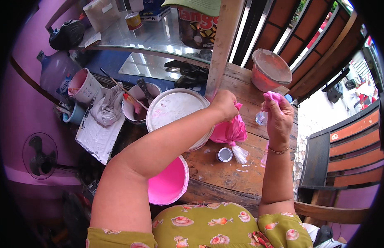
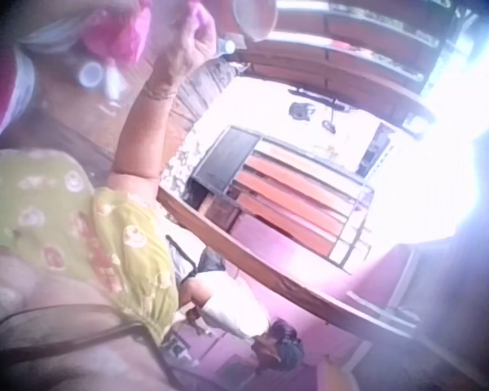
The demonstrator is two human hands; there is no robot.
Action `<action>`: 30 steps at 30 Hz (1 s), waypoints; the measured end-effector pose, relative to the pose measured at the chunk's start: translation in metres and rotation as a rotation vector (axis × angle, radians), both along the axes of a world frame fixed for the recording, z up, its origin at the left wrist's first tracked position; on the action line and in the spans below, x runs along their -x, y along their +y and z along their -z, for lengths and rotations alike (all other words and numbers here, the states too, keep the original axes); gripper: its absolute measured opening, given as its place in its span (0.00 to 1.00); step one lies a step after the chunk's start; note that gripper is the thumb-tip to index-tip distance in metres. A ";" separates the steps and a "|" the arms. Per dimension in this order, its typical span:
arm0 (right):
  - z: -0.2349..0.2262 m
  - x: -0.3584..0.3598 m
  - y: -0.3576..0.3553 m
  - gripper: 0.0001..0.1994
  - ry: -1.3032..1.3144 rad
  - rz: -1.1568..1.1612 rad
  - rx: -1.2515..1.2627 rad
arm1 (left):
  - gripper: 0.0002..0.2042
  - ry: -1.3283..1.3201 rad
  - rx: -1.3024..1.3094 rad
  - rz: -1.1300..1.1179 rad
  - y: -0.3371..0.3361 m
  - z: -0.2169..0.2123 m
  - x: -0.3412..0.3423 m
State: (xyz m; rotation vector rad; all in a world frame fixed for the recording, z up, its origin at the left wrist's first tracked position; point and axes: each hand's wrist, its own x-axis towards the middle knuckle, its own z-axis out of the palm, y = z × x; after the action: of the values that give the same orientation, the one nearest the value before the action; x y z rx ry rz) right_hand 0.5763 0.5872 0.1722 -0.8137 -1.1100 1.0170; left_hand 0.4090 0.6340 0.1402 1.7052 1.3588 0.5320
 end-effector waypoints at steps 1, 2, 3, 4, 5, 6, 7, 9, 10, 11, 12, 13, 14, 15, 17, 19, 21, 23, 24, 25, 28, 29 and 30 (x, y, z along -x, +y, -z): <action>-0.001 -0.008 -0.001 0.07 0.001 0.006 -0.002 | 0.05 0.001 -0.002 0.006 0.001 -0.001 0.000; 0.000 -0.017 -0.003 0.07 -0.006 -0.007 -0.012 | 0.05 0.041 -0.045 0.025 0.002 -0.001 -0.002; 0.001 -0.023 -0.007 0.07 -0.012 -0.023 -0.022 | 0.05 0.082 -0.088 0.042 0.003 0.000 -0.002; 0.008 -0.028 -0.012 0.07 -0.012 -0.024 -0.020 | 0.05 0.081 -0.086 0.041 0.003 0.000 -0.002; 0.020 -0.033 -0.019 0.07 -0.012 0.033 0.049 | 0.05 0.098 -0.097 0.056 0.004 -0.001 -0.002; 0.036 -0.037 -0.025 0.07 -0.008 0.086 0.118 | 0.05 0.118 -0.108 0.066 0.005 -0.001 -0.001; 0.054 -0.044 -0.031 0.07 -0.011 0.130 0.158 | 0.05 0.118 -0.109 0.068 0.005 -0.004 -0.002; 0.098 -0.057 -0.045 0.07 0.007 0.212 0.264 | 0.05 0.101 -0.069 0.085 0.005 -0.009 -0.006; 0.112 -0.056 -0.052 0.06 0.027 0.254 0.354 | 0.05 0.101 -0.065 0.090 0.006 -0.008 -0.008; 0.129 -0.056 -0.059 0.07 0.036 0.238 0.407 | 0.05 0.078 -0.044 0.071 0.006 -0.008 -0.008; 0.141 -0.054 -0.062 0.09 0.046 0.218 0.458 | 0.05 0.055 -0.024 0.047 0.006 -0.007 -0.007; 0.149 -0.053 -0.064 0.09 0.048 0.215 0.461 | 0.05 0.058 -0.021 0.044 0.006 -0.007 -0.007; 0.154 -0.049 -0.065 0.12 0.085 0.194 0.491 | 0.05 0.061 -0.041 0.033 0.007 -0.006 -0.007; 0.157 -0.046 -0.066 0.16 0.122 0.174 0.521 | 0.05 0.064 -0.062 0.021 0.007 -0.005 -0.007; 0.159 -0.040 -0.065 0.19 0.209 0.087 0.553 | 0.05 0.037 -0.042 0.005 0.007 -0.006 -0.006; 0.161 -0.038 -0.064 0.24 0.317 -0.024 0.574 | 0.05 0.010 -0.026 -0.013 0.006 -0.009 -0.008; 0.157 -0.035 -0.061 0.23 0.321 -0.050 0.580 | 0.06 0.063 -0.140 0.001 0.006 -0.011 -0.011; 0.156 -0.033 -0.057 0.21 0.323 -0.075 0.584 | 0.06 0.052 -0.138 -0.019 0.009 -0.011 -0.014; 0.157 -0.032 -0.056 0.19 0.351 -0.078 0.573 | 0.06 0.039 -0.135 -0.034 0.010 -0.010 -0.016; 0.157 -0.030 -0.055 0.16 0.379 -0.082 0.562 | 0.06 0.039 -0.137 -0.036 0.011 -0.010 -0.018; 0.157 -0.026 -0.052 0.10 0.408 -0.077 0.500 | 0.07 0.056 -0.199 -0.064 0.014 -0.012 -0.027; 0.157 -0.026 -0.051 0.10 0.409 -0.076 0.501 | 0.07 0.097 -0.264 -0.073 0.014 -0.016 -0.030; 0.156 -0.026 -0.048 0.09 0.430 -0.072 0.485 | 0.08 0.137 -0.328 -0.081 0.015 -0.020 -0.033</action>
State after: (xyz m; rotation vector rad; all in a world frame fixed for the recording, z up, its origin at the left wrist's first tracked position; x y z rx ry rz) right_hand 0.6020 0.5396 0.0162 -0.8823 -0.5309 1.4709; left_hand 0.4416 0.6486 0.1599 1.9861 1.5064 0.7279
